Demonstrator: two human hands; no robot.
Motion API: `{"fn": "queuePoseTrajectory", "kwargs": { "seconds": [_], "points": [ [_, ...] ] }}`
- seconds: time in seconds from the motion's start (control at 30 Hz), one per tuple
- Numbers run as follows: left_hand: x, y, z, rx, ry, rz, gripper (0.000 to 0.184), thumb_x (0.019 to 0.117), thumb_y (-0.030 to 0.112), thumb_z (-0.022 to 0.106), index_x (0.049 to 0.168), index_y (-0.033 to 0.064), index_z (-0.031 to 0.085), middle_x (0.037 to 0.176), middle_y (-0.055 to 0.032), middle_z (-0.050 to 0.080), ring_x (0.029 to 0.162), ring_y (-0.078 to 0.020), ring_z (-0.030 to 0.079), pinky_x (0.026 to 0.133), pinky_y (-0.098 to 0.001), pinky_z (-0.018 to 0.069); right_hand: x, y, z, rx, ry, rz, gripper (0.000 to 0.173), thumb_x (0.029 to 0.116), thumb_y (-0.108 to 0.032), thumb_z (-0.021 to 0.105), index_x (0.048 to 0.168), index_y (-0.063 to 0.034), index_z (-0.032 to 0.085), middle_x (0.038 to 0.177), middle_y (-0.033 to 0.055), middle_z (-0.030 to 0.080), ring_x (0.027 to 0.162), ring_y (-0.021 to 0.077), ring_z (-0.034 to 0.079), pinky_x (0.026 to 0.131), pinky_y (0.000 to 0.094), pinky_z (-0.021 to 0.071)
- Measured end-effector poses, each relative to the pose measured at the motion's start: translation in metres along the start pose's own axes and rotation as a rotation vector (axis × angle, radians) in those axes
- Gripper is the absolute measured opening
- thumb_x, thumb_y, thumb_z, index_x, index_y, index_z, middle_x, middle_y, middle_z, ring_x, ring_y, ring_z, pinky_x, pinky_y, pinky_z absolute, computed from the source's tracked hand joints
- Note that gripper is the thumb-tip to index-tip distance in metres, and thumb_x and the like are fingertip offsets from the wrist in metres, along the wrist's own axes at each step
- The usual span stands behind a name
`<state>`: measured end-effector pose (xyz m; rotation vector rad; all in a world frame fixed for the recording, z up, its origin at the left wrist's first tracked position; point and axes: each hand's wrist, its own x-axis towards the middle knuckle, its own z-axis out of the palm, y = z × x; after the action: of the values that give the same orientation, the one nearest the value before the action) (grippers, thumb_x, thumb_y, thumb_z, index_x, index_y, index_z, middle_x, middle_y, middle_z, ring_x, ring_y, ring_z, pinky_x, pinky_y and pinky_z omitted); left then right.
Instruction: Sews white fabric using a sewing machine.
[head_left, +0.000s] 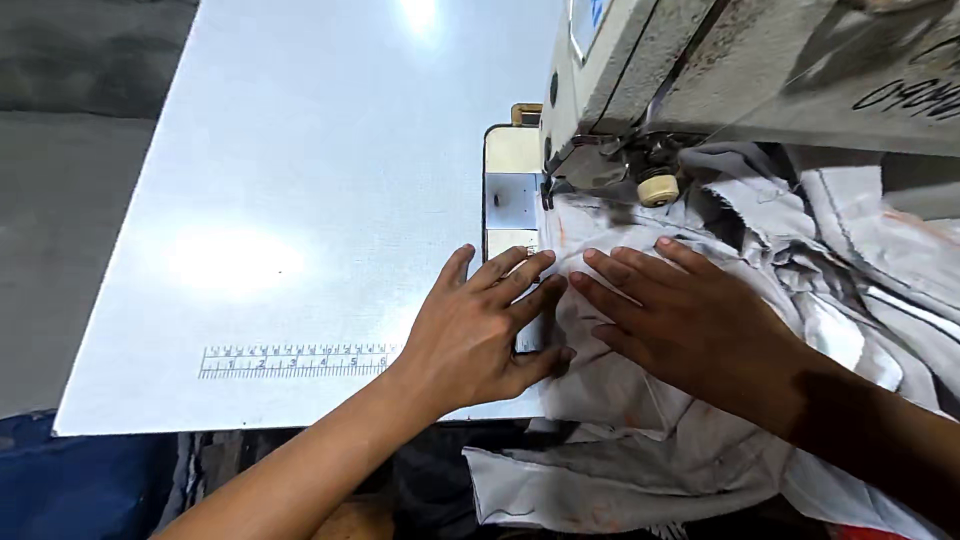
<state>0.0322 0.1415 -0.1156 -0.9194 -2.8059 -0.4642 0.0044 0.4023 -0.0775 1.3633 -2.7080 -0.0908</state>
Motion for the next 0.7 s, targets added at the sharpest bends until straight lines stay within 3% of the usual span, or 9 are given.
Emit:
{"fn": "queuePoseTrajectory", "kwargs": {
  "seconds": [0.3, 0.53, 0.7],
  "points": [
    [0.013, -0.027, -0.005, 0.058, 0.01, 0.053, 0.068, 0.0946, 0.074, 0.043, 0.139, 0.0285, 0.067, 0.151, 0.0051, 0.056, 0.141, -0.0192, 0.051, 0.115, -0.0626, 0.0298, 0.014, -0.002, 0.005, 0.043, 0.003, 0.086, 0.053, 0.1083, -0.044, 0.034, 0.144, -0.015, 0.059, 0.148, 0.0098, 0.058, 0.135, 0.0299, 0.056, 0.111, 0.0575, 0.0417],
    [0.029, -0.052, -0.009, 0.102, -0.025, 0.107, 0.071, 0.0941, 0.077, 0.038, 0.14, 0.0312, 0.065, 0.15, 0.0065, 0.057, 0.14, -0.0219, 0.051, 0.115, -0.0656, 0.0282, 0.03, 0.0, 0.007, 0.021, 0.012, 0.152, 0.057, 0.1073, -0.049, 0.034, 0.144, -0.0136, 0.06, 0.147, 0.0109, 0.059, 0.129, 0.032, 0.061, 0.106, 0.0587, 0.0444],
    [0.034, -0.056, -0.013, 0.094, -0.041, 0.111, 0.067, 0.0961, 0.072, 0.038, 0.14, 0.0303, 0.066, 0.152, 0.005, 0.056, 0.141, -0.0229, 0.051, 0.115, -0.0676, 0.0261, 0.037, 0.004, 0.009, 0.042, 0.016, 0.169, 0.057, 0.1069, -0.049, 0.034, 0.145, -0.0141, 0.059, 0.148, 0.0114, 0.058, 0.129, 0.0324, 0.06, 0.105, 0.0597, 0.0442]
  ]
}}
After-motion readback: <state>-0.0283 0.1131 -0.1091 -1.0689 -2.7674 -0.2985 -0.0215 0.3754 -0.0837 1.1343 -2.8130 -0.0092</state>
